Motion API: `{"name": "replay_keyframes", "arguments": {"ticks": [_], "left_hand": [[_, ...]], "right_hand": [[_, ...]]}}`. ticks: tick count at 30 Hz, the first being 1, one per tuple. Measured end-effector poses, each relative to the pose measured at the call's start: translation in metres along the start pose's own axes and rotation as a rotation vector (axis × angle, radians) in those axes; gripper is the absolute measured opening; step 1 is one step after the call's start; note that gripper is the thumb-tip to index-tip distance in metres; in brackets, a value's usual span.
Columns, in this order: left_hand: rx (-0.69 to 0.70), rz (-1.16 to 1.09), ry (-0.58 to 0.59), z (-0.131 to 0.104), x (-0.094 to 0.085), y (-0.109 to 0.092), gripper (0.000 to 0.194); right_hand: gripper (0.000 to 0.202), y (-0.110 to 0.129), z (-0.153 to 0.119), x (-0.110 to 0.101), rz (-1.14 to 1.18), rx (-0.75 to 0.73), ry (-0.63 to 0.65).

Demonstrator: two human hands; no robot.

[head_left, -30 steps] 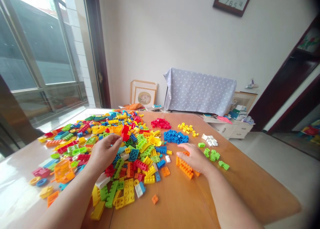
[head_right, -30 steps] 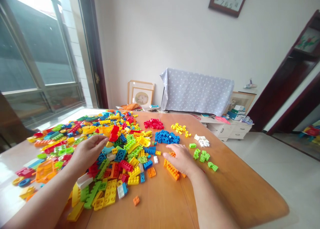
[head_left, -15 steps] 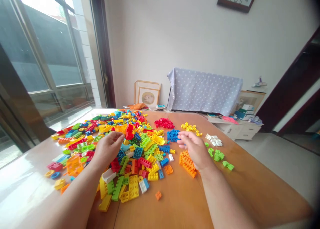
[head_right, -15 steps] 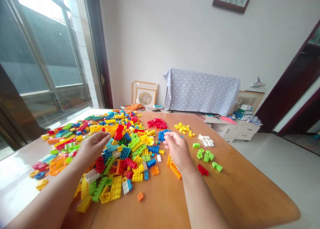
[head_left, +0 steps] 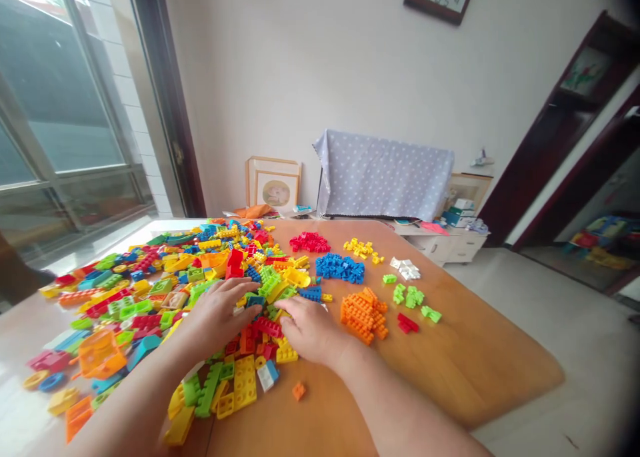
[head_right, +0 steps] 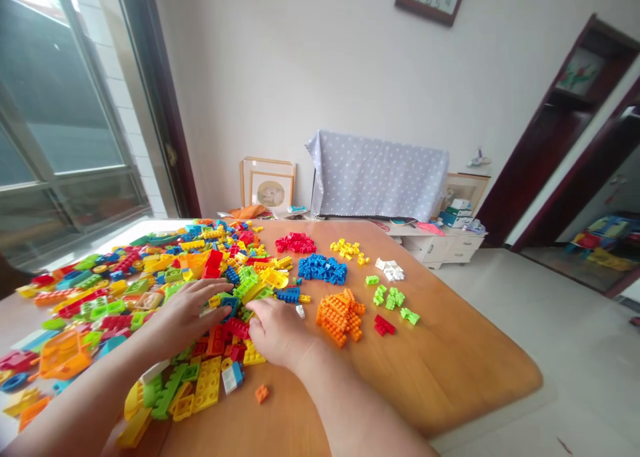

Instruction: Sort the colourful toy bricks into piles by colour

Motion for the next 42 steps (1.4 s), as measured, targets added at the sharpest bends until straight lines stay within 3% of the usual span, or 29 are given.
{"name": "replay_keyframes", "arguments": {"ticks": [5,12,21,25,29,31,35,40,42], "left_hand": [[-0.014,0.137,0.083,-0.002,0.007,0.012,0.044],[-0.032,0.25,0.029,-0.003,-0.012,0.008,0.028],[-0.19,0.391,-0.081,-0.006,-0.025,0.008,0.026],[-0.116,0.306,-0.116,-0.004,-0.02,-0.006,0.029],[0.105,0.016,0.058,-0.005,0.002,-0.035,0.031],[0.145,-0.027,0.135,-0.008,0.011,-0.044,0.029],[0.136,0.059,0.192,-0.012,0.014,-0.045,0.018],[0.118,0.168,0.169,-0.009,0.011,-0.04,0.041],[0.096,0.198,0.144,-0.008,0.013,-0.04,0.038]], "right_hand": [[0.036,-0.008,-0.001,0.001,0.039,-0.003,-0.023],[0.027,-0.038,0.0,-0.014,0.052,0.174,-0.194],[0.024,-0.053,-0.001,-0.012,-0.107,0.226,-0.119],[0.023,-0.039,0.0,-0.01,-0.12,0.143,-0.089],[0.029,-0.008,-0.003,-0.008,-0.174,-0.085,-0.026],[0.034,-0.001,-0.005,-0.007,-0.223,-0.116,0.027],[0.026,-0.003,-0.007,-0.008,-0.264,-0.075,0.058],[0.022,-0.011,-0.008,-0.013,-0.23,-0.053,0.079],[0.021,-0.012,-0.008,-0.016,-0.212,-0.05,0.095]]}}
Point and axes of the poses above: each hand's wrist, its own z-axis towards the middle knuckle, its own x-axis out of the palm, y = z × x, the point moved 4 cm from there along z, towards the middle knuckle, and after that the axes turned 14 degrees about -z, right-handed, at the moved point
